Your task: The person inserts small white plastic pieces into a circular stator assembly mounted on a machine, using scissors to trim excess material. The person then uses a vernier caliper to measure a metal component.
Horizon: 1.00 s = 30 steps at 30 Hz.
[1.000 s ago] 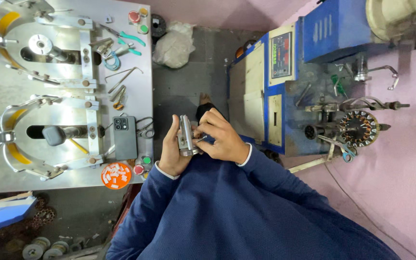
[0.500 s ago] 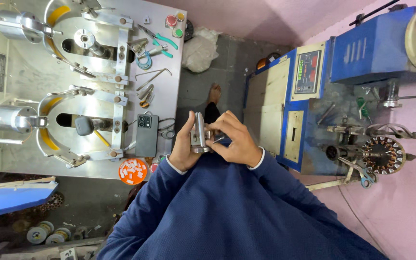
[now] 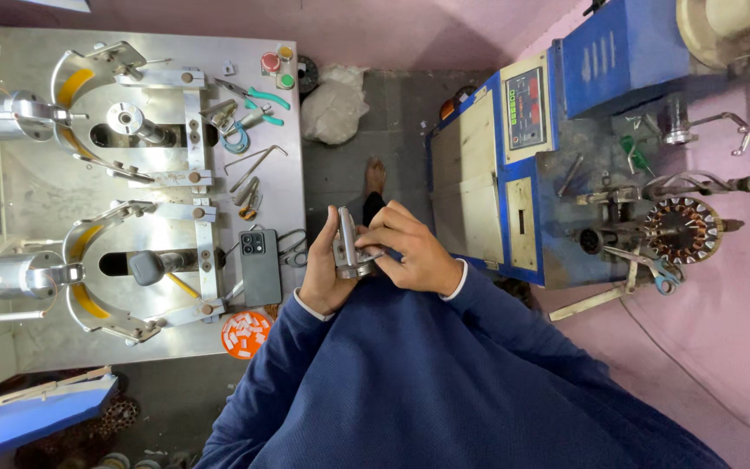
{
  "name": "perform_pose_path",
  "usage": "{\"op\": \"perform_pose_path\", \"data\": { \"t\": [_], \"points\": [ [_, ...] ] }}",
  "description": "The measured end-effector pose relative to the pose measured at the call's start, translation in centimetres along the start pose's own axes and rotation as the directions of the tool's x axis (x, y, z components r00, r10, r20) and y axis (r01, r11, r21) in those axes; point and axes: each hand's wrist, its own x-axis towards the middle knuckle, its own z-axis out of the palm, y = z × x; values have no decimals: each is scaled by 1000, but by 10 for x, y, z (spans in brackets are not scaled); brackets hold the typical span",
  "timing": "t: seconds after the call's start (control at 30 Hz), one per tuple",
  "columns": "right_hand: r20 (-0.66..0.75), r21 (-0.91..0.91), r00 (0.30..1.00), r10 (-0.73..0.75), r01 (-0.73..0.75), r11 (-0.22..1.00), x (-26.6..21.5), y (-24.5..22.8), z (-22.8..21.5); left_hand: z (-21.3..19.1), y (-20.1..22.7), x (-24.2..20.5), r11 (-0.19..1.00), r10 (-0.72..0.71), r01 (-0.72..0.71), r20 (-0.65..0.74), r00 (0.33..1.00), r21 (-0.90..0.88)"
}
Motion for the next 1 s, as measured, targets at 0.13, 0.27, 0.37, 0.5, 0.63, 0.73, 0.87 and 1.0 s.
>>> {"op": "perform_pose_path", "data": {
  "t": [0.13,0.27,0.37,0.5,0.63,0.73,0.87,1.0],
  "points": [
    [-17,74,1000,16,-14,997,-12,-4,-4,-1,-7,1,995,-7,5,-21,1000,-95],
    [-74,-26,997,33,-35,999,-19,-5,-3,-3,-15,1,999,-41,40,-19,999,-19],
    [-49,12,999,23,-23,1000,-26,-9,-6,-1,-20,1,998,-30,29,-5,1000,-51],
    [-70,-10,997,19,-20,1000,-35,-10,-6,5,-22,-4,999,-38,38,-27,999,9],
    [24,-12,1000,5,-5,1000,-40,-5,-7,4,-28,-5,998,-69,68,-54,996,-14],
    [51,-20,999,-9,10,1000,-43,-11,-10,-5,-34,-6,998,-58,57,-28,998,-9],
    [138,103,983,118,-133,986,-43,-19,-12,-12,-37,-9,999,-29,28,9,1000,34],
    [143,259,970,197,-229,938,-39,-21,-17,-5,-32,-17,993,-45,51,-55,997,109]
  ]
}}
